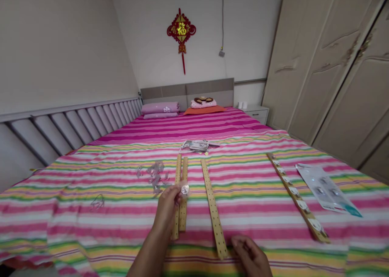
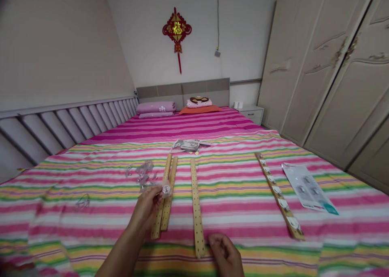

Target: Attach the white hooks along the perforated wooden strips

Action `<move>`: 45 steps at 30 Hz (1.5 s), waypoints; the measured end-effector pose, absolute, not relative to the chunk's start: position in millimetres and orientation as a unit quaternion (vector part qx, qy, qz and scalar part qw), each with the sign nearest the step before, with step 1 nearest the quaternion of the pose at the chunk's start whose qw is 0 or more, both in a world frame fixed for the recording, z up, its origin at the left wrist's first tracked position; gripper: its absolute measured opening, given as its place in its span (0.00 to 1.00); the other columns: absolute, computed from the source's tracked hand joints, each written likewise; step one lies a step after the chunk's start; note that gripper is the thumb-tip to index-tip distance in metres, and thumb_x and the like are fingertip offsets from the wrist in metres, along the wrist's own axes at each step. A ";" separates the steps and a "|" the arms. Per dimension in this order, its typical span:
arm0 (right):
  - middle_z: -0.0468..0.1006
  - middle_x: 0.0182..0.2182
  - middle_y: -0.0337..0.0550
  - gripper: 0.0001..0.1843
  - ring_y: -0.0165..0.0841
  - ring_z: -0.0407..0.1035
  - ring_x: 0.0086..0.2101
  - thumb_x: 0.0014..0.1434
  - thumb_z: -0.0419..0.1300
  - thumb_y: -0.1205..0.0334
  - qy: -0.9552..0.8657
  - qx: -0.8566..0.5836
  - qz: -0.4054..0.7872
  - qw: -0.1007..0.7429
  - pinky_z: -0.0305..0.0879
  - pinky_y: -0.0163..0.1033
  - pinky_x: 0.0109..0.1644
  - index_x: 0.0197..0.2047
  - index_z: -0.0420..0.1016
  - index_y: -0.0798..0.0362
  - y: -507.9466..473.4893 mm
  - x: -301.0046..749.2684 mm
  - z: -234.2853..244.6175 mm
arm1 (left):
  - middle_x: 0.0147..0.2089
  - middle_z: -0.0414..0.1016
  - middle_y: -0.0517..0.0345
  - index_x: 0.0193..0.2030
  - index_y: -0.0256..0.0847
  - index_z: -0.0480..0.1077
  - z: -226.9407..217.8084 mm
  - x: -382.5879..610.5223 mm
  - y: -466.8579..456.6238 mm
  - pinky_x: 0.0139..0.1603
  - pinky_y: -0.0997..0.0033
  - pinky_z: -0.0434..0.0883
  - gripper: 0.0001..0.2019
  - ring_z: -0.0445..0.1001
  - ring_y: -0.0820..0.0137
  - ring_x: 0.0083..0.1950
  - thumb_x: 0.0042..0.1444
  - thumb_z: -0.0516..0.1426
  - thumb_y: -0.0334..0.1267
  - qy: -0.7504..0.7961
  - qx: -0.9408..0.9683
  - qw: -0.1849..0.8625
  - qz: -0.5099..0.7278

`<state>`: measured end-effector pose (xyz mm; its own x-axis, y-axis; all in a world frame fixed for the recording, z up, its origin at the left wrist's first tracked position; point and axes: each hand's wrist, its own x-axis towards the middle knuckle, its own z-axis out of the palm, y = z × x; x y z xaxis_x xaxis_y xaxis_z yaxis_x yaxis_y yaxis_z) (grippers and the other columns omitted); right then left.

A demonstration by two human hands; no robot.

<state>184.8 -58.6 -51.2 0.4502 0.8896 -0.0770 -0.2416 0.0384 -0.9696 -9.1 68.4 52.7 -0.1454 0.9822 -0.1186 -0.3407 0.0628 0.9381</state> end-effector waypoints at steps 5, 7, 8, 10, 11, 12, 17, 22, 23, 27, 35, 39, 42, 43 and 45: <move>0.70 0.21 0.37 0.10 0.29 0.64 0.21 0.55 0.61 0.53 -0.559 -0.540 0.263 0.572 0.61 0.33 0.25 0.32 0.74 0.52 -51.7 178.5 -7.6 | 0.19 0.66 0.66 0.25 0.38 0.65 39.8 21.7 33.5 0.24 0.80 0.62 0.12 0.64 0.80 0.21 0.37 0.64 0.39 0.495 0.284 0.591 0.570; 0.72 0.26 0.40 0.06 0.31 0.67 0.25 0.58 0.58 0.58 -0.643 -0.511 0.158 0.548 0.64 0.33 0.28 0.34 0.73 0.51 -46.7 173.2 3.1 | 0.19 0.67 0.66 0.24 0.37 0.65 37.0 33.4 24.5 0.24 0.80 0.61 0.13 0.64 0.80 0.21 0.35 0.64 0.38 0.503 0.265 0.601 0.561; 0.72 0.27 0.41 0.05 0.32 0.69 0.27 0.59 0.57 0.60 -0.671 -0.502 0.110 0.535 0.65 0.34 0.30 0.36 0.72 0.51 -44.3 170.1 6.1 | 0.19 0.67 0.66 0.24 0.37 0.65 35.8 38.4 20.6 0.24 0.80 0.61 0.13 0.65 0.80 0.21 0.34 0.64 0.38 0.506 0.253 0.606 0.560; 0.73 0.30 0.42 0.05 0.33 0.70 0.30 0.61 0.54 0.64 -0.708 -0.494 0.032 0.503 0.66 0.34 0.31 0.38 0.71 0.51 -40.4 164.0 7.8 | 0.19 0.67 0.66 0.23 0.38 0.65 33.3 45.6 13.8 0.24 0.80 0.61 0.14 0.66 0.79 0.22 0.32 0.65 0.38 0.505 0.238 0.618 0.554; 0.74 0.31 0.43 0.06 0.33 0.71 0.31 0.62 0.52 0.65 -0.719 -0.496 0.004 0.487 0.66 0.34 0.32 0.39 0.70 0.51 -39.2 161.4 7.0 | 0.20 0.68 0.65 0.23 0.38 0.65 31.8 48.0 10.8 0.24 0.80 0.61 0.14 0.66 0.79 0.22 0.31 0.65 0.38 0.502 0.237 0.622 0.552; 0.74 0.31 0.43 0.07 0.33 0.71 0.31 0.62 0.51 0.67 -0.726 -0.500 -0.019 0.473 0.66 0.35 0.32 0.40 0.70 0.51 -38.5 159.3 5.6 | 0.20 0.68 0.65 0.23 0.38 0.65 30.3 49.6 8.1 0.24 0.80 0.61 0.14 0.67 0.78 0.23 0.31 0.65 0.39 0.499 0.241 0.623 0.552; 0.73 0.31 0.43 0.10 0.33 0.70 0.29 0.63 0.48 0.68 -0.735 -0.514 -0.088 0.433 0.65 0.35 0.31 0.41 0.70 0.52 -40.8 157.7 -1.0 | 0.20 0.67 0.65 0.22 0.39 0.64 25.3 53.4 -1.5 0.24 0.79 0.61 0.13 0.66 0.78 0.23 0.34 0.64 0.39 0.487 0.267 0.609 0.566; 0.73 0.30 0.43 0.10 0.33 0.69 0.29 0.63 0.48 0.69 -0.734 -0.517 -0.121 0.424 0.63 0.36 0.32 0.39 0.70 0.52 -43.5 164.4 0.0 | 0.18 0.65 0.67 0.20 0.39 0.62 26.3 60.3 -5.0 0.23 0.79 0.62 0.13 0.66 0.78 0.22 0.34 0.64 0.37 0.486 0.254 0.617 0.565; 0.73 0.30 0.44 0.10 0.34 0.69 0.30 0.63 0.49 0.69 -0.732 -0.516 -0.127 0.426 0.63 0.36 0.32 0.39 0.71 0.52 -43.7 165.9 0.6 | 0.18 0.65 0.67 0.20 0.39 0.62 26.3 62.0 -5.2 0.23 0.79 0.62 0.13 0.66 0.78 0.22 0.34 0.64 0.37 0.484 0.251 0.617 0.567; 0.74 0.30 0.44 0.09 0.35 0.69 0.32 0.62 0.51 0.68 -0.717 -0.511 -0.130 0.456 0.63 0.37 0.36 0.38 0.72 0.51 -44.4 170.3 5.1 | 0.18 0.66 0.66 0.18 0.39 0.62 26.2 65.9 -6.4 0.24 0.78 0.62 0.13 0.67 0.77 0.22 0.34 0.65 0.37 0.487 0.258 0.618 0.561; 0.68 0.16 0.35 0.17 0.28 0.59 0.17 0.50 0.61 0.46 -0.431 -0.551 0.348 0.624 0.54 0.33 0.20 0.26 0.72 0.53 -34.6 178.2 8.3 | 0.29 0.75 0.57 0.31 0.38 0.74 21.6 50.1 -2.2 0.38 0.72 0.68 0.15 0.73 0.69 0.34 0.41 0.64 0.47 0.501 0.412 0.524 0.552; 0.61 0.09 0.30 0.21 0.23 0.51 0.13 0.42 0.66 0.43 -0.299 -0.491 0.529 0.625 0.45 0.30 0.18 0.23 0.72 0.55 -32.0 182.6 -0.9 | 0.29 0.76 0.57 0.30 0.38 0.75 4.3 46.3 0.9 0.39 0.70 0.69 0.16 0.73 0.69 0.33 0.39 0.65 0.48 0.490 0.415 0.551 0.533; 0.61 0.08 0.30 0.21 0.20 0.47 0.12 0.40 0.68 0.45 -0.284 -0.468 0.564 0.618 0.40 0.29 0.16 0.22 0.73 0.56 -35.3 181.9 -8.2 | 0.28 0.76 0.57 0.30 0.37 0.75 -4.9 49.3 -1.5 0.36 0.72 0.68 0.14 0.72 0.70 0.31 0.41 0.64 0.47 0.474 0.426 0.582 0.505; 0.62 0.08 0.30 0.20 0.20 0.46 0.11 0.40 0.68 0.46 -0.282 -0.464 0.570 0.617 0.39 0.29 0.16 0.22 0.72 0.56 -36.8 181.2 -10.2 | 0.27 0.75 0.58 0.29 0.37 0.75 -6.1 50.6 -2.6 0.35 0.73 0.67 0.14 0.72 0.71 0.30 0.41 0.64 0.47 0.474 0.427 0.586 0.499; 0.62 0.08 0.30 0.20 0.20 0.46 0.11 0.40 0.68 0.46 -0.278 -0.464 0.576 0.614 0.38 0.29 0.16 0.22 0.72 0.56 -39.5 180.1 -13.3 | 0.25 0.74 0.59 0.28 0.37 0.74 -6.2 52.5 -4.3 0.32 0.75 0.66 0.14 0.71 0.72 0.28 0.41 0.65 0.46 0.479 0.430 0.588 0.490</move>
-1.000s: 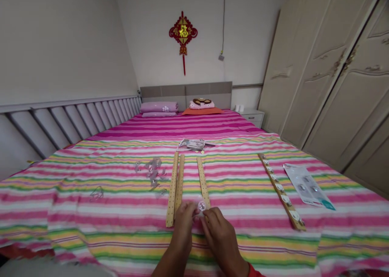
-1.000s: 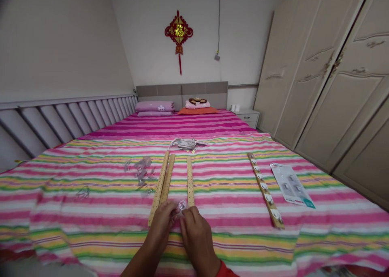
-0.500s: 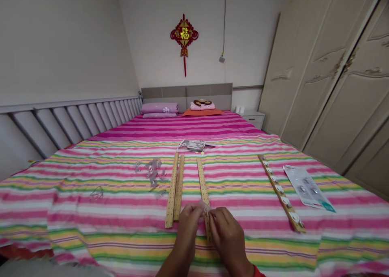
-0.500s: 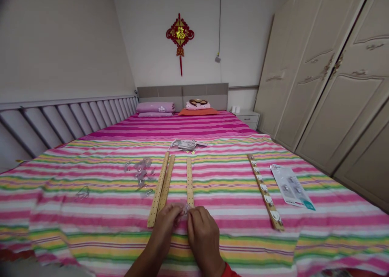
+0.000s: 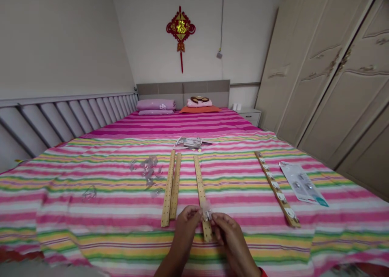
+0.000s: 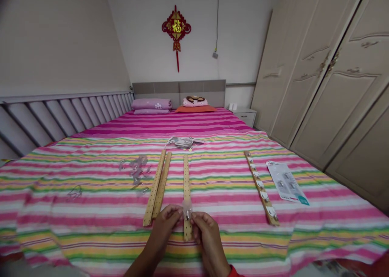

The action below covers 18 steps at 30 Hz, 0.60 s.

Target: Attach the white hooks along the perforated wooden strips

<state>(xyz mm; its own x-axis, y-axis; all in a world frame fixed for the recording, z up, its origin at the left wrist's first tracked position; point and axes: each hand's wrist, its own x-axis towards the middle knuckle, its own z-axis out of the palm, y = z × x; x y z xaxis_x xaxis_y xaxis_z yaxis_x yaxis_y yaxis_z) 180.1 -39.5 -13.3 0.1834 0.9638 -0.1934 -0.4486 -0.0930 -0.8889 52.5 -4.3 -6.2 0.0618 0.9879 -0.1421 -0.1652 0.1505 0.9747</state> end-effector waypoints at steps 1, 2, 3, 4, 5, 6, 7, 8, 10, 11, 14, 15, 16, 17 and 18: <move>0.62 0.08 0.30 0.20 0.20 0.47 0.11 0.40 0.68 0.46 -0.275 -0.469 0.575 0.612 0.38 0.29 0.16 0.22 0.72 0.56 -40.5 179.8 -14.7 | 0.24 0.74 0.59 0.27 0.37 0.73 -5.8 53.2 -4.7 0.31 0.75 0.65 0.14 0.70 0.73 0.28 0.40 0.65 0.46 0.482 0.429 0.589 0.486; 0.63 0.09 0.31 0.20 0.20 0.48 0.11 0.40 0.68 0.46 -0.273 -0.478 0.573 0.608 0.38 0.29 0.17 0.21 0.72 0.56 -41.1 179.7 -16.0 | 0.23 0.73 0.60 0.26 0.37 0.73 -5.6 53.7 -4.9 0.30 0.75 0.65 0.14 0.70 0.73 0.27 0.39 0.65 0.45 0.487 0.427 0.589 0.483; 0.64 0.09 0.31 0.21 0.20 0.49 0.11 0.40 0.67 0.46 -0.272 -0.489 0.569 0.603 0.39 0.29 0.17 0.21 0.72 0.56 -41.4 179.9 -17.5 | 0.23 0.73 0.60 0.26 0.37 0.72 -5.9 54.0 -4.8 0.29 0.75 0.64 0.14 0.69 0.73 0.26 0.38 0.66 0.45 0.493 0.423 0.589 0.481; 0.65 0.10 0.32 0.21 0.20 0.49 0.11 0.40 0.67 0.45 -0.274 -0.501 0.564 0.597 0.39 0.30 0.17 0.20 0.72 0.56 -41.4 180.3 -19.1 | 0.22 0.73 0.60 0.25 0.37 0.72 -6.8 54.3 -4.7 0.28 0.75 0.64 0.14 0.69 0.74 0.25 0.37 0.66 0.45 0.497 0.418 0.589 0.480; 0.66 0.10 0.33 0.21 0.20 0.50 0.11 0.39 0.67 0.45 -0.276 -0.514 0.557 0.591 0.40 0.30 0.17 0.19 0.71 0.56 -41.1 180.9 -20.9 | 0.21 0.72 0.60 0.24 0.37 0.71 -8.3 54.7 -4.6 0.27 0.75 0.64 0.14 0.68 0.74 0.24 0.36 0.66 0.45 0.503 0.412 0.589 0.480; 0.67 0.11 0.34 0.21 0.20 0.50 0.11 0.38 0.68 0.45 -0.280 -0.524 0.550 0.586 0.40 0.30 0.17 0.18 0.71 0.56 -40.8 181.5 -22.9 | 0.20 0.72 0.60 0.24 0.37 0.71 -10.3 55.2 -4.7 0.26 0.75 0.64 0.14 0.68 0.74 0.23 0.35 0.66 0.45 0.506 0.406 0.591 0.480; 0.68 0.12 0.34 0.21 0.21 0.51 0.11 0.37 0.68 0.46 -0.285 -0.534 0.543 0.582 0.41 0.30 0.17 0.18 0.71 0.56 -40.4 182.2 -25.0 | 0.20 0.72 0.60 0.24 0.37 0.70 -12.8 55.7 -4.9 0.26 0.75 0.64 0.15 0.68 0.74 0.23 0.34 0.67 0.45 0.508 0.402 0.592 0.480; 0.68 0.12 0.35 0.20 0.21 0.51 0.12 0.36 0.68 0.47 -0.291 -0.540 0.535 0.580 0.42 0.31 0.17 0.17 0.71 0.56 -40.1 182.8 -27.2 | 0.20 0.72 0.60 0.23 0.37 0.70 -15.5 56.3 -5.2 0.26 0.74 0.65 0.15 0.68 0.73 0.23 0.34 0.67 0.44 0.509 0.400 0.592 0.480; 0.68 0.12 0.34 0.18 0.23 0.53 0.13 0.35 0.68 0.48 -0.306 -0.546 0.521 0.580 0.44 0.32 0.17 0.17 0.71 0.55 -40.1 184.1 -31.1 | 0.19 0.72 0.60 0.23 0.37 0.69 -21.2 57.5 -6.2 0.26 0.73 0.66 0.15 0.69 0.73 0.23 0.33 0.67 0.44 0.511 0.399 0.591 0.480; 0.67 0.12 0.34 0.18 0.24 0.54 0.14 0.36 0.68 0.49 -0.315 -0.548 0.512 0.582 0.46 0.32 0.18 0.16 0.71 0.55 -40.4 184.5 -32.7 | 0.19 0.72 0.60 0.22 0.37 0.69 -24.0 58.0 -6.7 0.27 0.73 0.66 0.14 0.69 0.72 0.23 0.33 0.67 0.43 0.513 0.400 0.588 0.480; 0.66 0.12 0.35 0.17 0.27 0.57 0.17 0.37 0.67 0.49 -0.338 -0.554 0.482 0.589 0.50 0.33 0.21 0.15 0.70 0.54 -41.6 185.3 -36.1 | 0.20 0.72 0.59 0.22 0.37 0.69 -31.9 58.6 -8.1 0.28 0.72 0.67 0.13 0.70 0.72 0.24 0.34 0.66 0.43 0.519 0.408 0.578 0.480; 0.66 0.12 0.35 0.17 0.27 0.57 0.18 0.37 0.66 0.49 -0.344 -0.559 0.473 0.588 0.51 0.33 0.22 0.15 0.70 0.53 -41.9 185.4 -37.0 | 0.20 0.72 0.59 0.22 0.37 0.69 -34.3 58.6 -8.5 0.28 0.72 0.67 0.13 0.70 0.72 0.24 0.34 0.66 0.42 0.521 0.411 0.573 0.480; 0.66 0.12 0.35 0.17 0.28 0.57 0.18 0.37 0.66 0.49 -0.349 -0.564 0.465 0.586 0.52 0.34 0.23 0.15 0.69 0.53 -42.0 185.3 -38.0 | 0.20 0.72 0.59 0.22 0.37 0.69 -36.4 58.5 -8.9 0.28 0.72 0.67 0.13 0.70 0.71 0.24 0.35 0.65 0.42 0.524 0.416 0.568 0.480; 0.66 0.13 0.35 0.17 0.28 0.57 0.19 0.37 0.66 0.49 -0.353 -0.570 0.459 0.583 0.53 0.34 0.23 0.15 0.69 0.53 -42.0 185.2 -39.2 | 0.20 0.72 0.59 0.22 0.36 0.69 -38.2 58.3 -9.3 0.28 0.72 0.67 0.13 0.70 0.71 0.24 0.35 0.65 0.42 0.525 0.422 0.562 0.480; 0.67 0.13 0.35 0.17 0.29 0.58 0.19 0.37 0.66 0.49 -0.357 -0.574 0.454 0.580 0.54 0.34 0.24 0.15 0.69 0.53 -41.9 185.1 -40.5 | 0.20 0.72 0.58 0.23 0.36 0.69 -39.6 58.1 -9.7 0.29 0.72 0.67 0.12 0.70 0.71 0.25 0.36 0.65 0.42 0.525 0.427 0.557 0.481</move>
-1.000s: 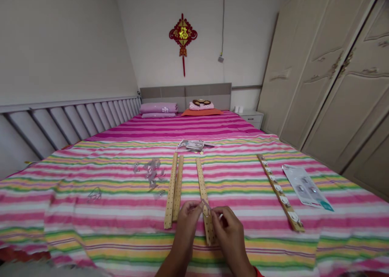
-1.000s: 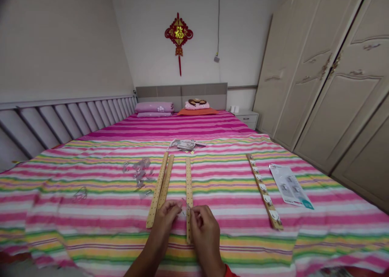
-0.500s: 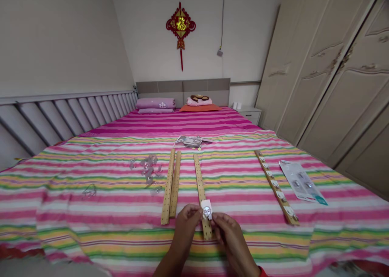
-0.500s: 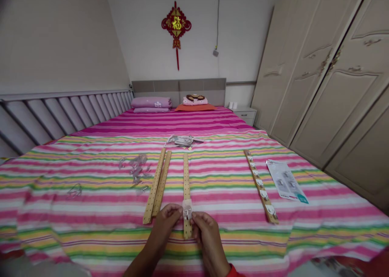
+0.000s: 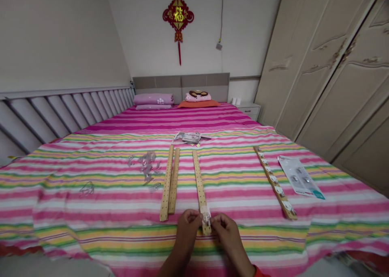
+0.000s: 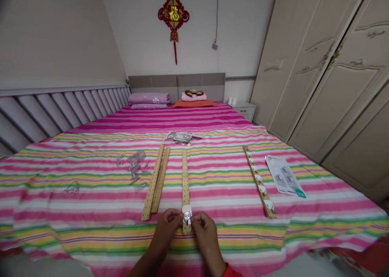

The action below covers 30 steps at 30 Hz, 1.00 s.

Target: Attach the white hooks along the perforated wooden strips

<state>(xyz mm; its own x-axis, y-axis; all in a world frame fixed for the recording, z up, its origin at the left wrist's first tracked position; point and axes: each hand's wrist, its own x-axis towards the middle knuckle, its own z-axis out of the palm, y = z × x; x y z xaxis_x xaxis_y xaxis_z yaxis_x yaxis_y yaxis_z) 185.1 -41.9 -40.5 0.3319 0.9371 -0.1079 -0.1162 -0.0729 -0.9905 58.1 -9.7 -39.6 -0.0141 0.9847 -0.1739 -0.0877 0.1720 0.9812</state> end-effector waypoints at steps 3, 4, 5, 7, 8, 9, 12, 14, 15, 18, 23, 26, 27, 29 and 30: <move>0.68 0.14 0.37 0.17 0.31 0.60 0.20 0.37 0.65 0.48 -0.367 -0.581 0.448 0.572 0.55 0.35 0.26 0.15 0.68 0.53 -41.1 184.6 -45.3 | 0.21 0.73 0.58 0.23 0.36 0.69 -41.9 57.8 -10.4 0.29 0.72 0.67 0.12 0.71 0.70 0.25 0.36 0.64 0.42 0.525 0.433 0.551 0.483; 0.68 0.14 0.37 0.17 0.31 0.60 0.20 0.38 0.64 0.48 -0.371 -0.582 0.447 0.569 0.56 0.35 0.26 0.16 0.68 0.53 -40.9 184.5 -46.8 | 0.21 0.73 0.58 0.23 0.36 0.69 -42.2 57.8 -10.4 0.29 0.71 0.67 0.12 0.71 0.70 0.25 0.36 0.64 0.42 0.526 0.432 0.551 0.482; 0.68 0.14 0.37 0.17 0.31 0.60 0.20 0.38 0.64 0.48 -0.374 -0.583 0.446 0.567 0.55 0.35 0.26 0.16 0.68 0.53 -40.7 184.5 -48.2 | 0.21 0.73 0.58 0.22 0.36 0.69 -42.5 57.8 -10.3 0.29 0.71 0.67 0.12 0.71 0.70 0.25 0.36 0.64 0.42 0.529 0.432 0.550 0.481; 0.67 0.14 0.36 0.17 0.31 0.59 0.20 0.39 0.63 0.48 -0.377 -0.586 0.445 0.563 0.54 0.35 0.25 0.16 0.68 0.53 -40.5 184.5 -50.2 | 0.21 0.73 0.58 0.22 0.37 0.69 -43.6 57.9 -9.9 0.29 0.72 0.67 0.12 0.71 0.70 0.25 0.35 0.65 0.42 0.534 0.431 0.547 0.479; 0.66 0.14 0.36 0.17 0.30 0.58 0.20 0.39 0.63 0.48 -0.378 -0.587 0.445 0.562 0.54 0.35 0.25 0.16 0.68 0.52 -40.4 184.6 -50.7 | 0.21 0.73 0.58 0.22 0.37 0.69 -44.6 58.0 -9.6 0.29 0.72 0.67 0.12 0.71 0.70 0.25 0.35 0.64 0.42 0.536 0.431 0.545 0.478; 0.66 0.14 0.35 0.17 0.30 0.58 0.20 0.38 0.63 0.48 -0.378 -0.587 0.444 0.561 0.53 0.35 0.25 0.15 0.67 0.52 -40.4 184.7 -51.1 | 0.20 0.73 0.59 0.22 0.37 0.69 -46.0 58.0 -9.2 0.29 0.72 0.67 0.12 0.71 0.70 0.25 0.35 0.64 0.42 0.537 0.432 0.544 0.479; 0.64 0.13 0.34 0.19 0.29 0.57 0.19 0.38 0.64 0.46 -0.377 -0.588 0.446 0.560 0.53 0.35 0.25 0.15 0.66 0.52 -39.9 184.9 -51.5 | 0.21 0.72 0.59 0.22 0.37 0.69 -51.8 57.8 -7.9 0.29 0.71 0.67 0.11 0.71 0.70 0.25 0.36 0.63 0.42 0.540 0.432 0.541 0.479; 0.64 0.12 0.34 0.20 0.29 0.56 0.19 0.37 0.64 0.45 -0.373 -0.591 0.445 0.559 0.53 0.35 0.24 0.14 0.65 0.52 -39.3 184.9 -51.8 | 0.21 0.72 0.59 0.22 0.37 0.69 -55.4 57.7 -7.0 0.30 0.70 0.68 0.11 0.71 0.69 0.26 0.36 0.63 0.42 0.542 0.429 0.542 0.478; 0.64 0.12 0.34 0.20 0.29 0.56 0.19 0.36 0.65 0.45 -0.371 -0.593 0.444 0.560 0.53 0.34 0.24 0.14 0.65 0.52 -39.0 184.8 -52.1 | 0.21 0.72 0.59 0.22 0.38 0.68 -56.6 57.6 -6.5 0.30 0.70 0.68 0.12 0.71 0.69 0.26 0.36 0.63 0.42 0.544 0.428 0.542 0.477; 0.65 0.12 0.34 0.21 0.28 0.57 0.18 0.36 0.66 0.44 -0.358 -0.591 0.449 0.567 0.53 0.34 0.23 0.15 0.66 0.52 -37.8 183.7 -54.3 | 0.20 0.72 0.59 0.21 0.38 0.68 -57.3 58.0 -5.5 0.29 0.70 0.67 0.12 0.71 0.69 0.25 0.35 0.63 0.43 0.548 0.431 0.538 0.473; 0.67 0.12 0.33 0.23 0.26 0.56 0.13 0.38 0.65 0.41 -0.325 -0.566 0.525 0.546 0.49 0.32 0.17 0.22 0.71 0.53 -36.4 179.9 -61.7 | 0.22 0.73 0.57 0.22 0.38 0.68 -52.1 59.9 -5.2 0.31 0.68 0.68 0.15 0.72 0.66 0.27 0.34 0.64 0.47 0.563 0.424 0.532 0.469; 0.66 0.10 0.33 0.23 0.25 0.55 0.11 0.38 0.65 0.40 -0.317 -0.554 0.552 0.537 0.46 0.31 0.16 0.23 0.72 0.54 -35.4 178.6 -65.1 | 0.25 0.75 0.55 0.25 0.37 0.70 -48.9 60.8 -3.7 0.33 0.68 0.68 0.19 0.73 0.65 0.30 0.39 0.61 0.53 0.569 0.429 0.544 0.442; 0.65 0.09 0.33 0.24 0.24 0.54 0.11 0.38 0.65 0.40 -0.314 -0.553 0.556 0.535 0.45 0.31 0.15 0.22 0.72 0.55 -35.1 178.5 -65.9 | 0.25 0.74 0.56 0.25 0.37 0.70 -48.0 61.1 -2.9 0.33 0.68 0.67 0.20 0.72 0.65 0.30 0.40 0.60 0.55 0.571 0.436 0.548 0.429; 0.64 0.08 0.32 0.24 0.23 0.52 0.10 0.39 0.65 0.40 -0.306 -0.554 0.560 0.535 0.43 0.30 0.15 0.22 0.72 0.55 -34.6 178.8 -67.6 | 0.23 0.73 0.57 0.24 0.37 0.70 -46.3 61.8 -1.0 0.31 0.69 0.65 0.21 0.70 0.67 0.28 0.42 0.59 0.57 0.574 0.455 0.548 0.404; 0.64 0.08 0.32 0.24 0.22 0.52 0.10 0.39 0.64 0.40 -0.303 -0.554 0.562 0.535 0.43 0.30 0.15 0.22 0.72 0.55 -34.3 179.2 -68.8 | 0.22 0.71 0.58 0.22 0.37 0.70 -45.6 62.3 0.0 0.30 0.69 0.65 0.21 0.69 0.68 0.27 0.42 0.58 0.57 0.576 0.463 0.544 0.397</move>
<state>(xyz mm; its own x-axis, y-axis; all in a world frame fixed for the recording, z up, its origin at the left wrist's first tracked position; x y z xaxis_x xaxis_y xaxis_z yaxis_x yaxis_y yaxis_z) 179.2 -34.3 -68.8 0.1856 0.9363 -0.2983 -0.2652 -0.2445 -0.9327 62.3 0.0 -45.6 0.0220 0.9656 -0.2590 0.1013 0.2555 0.9615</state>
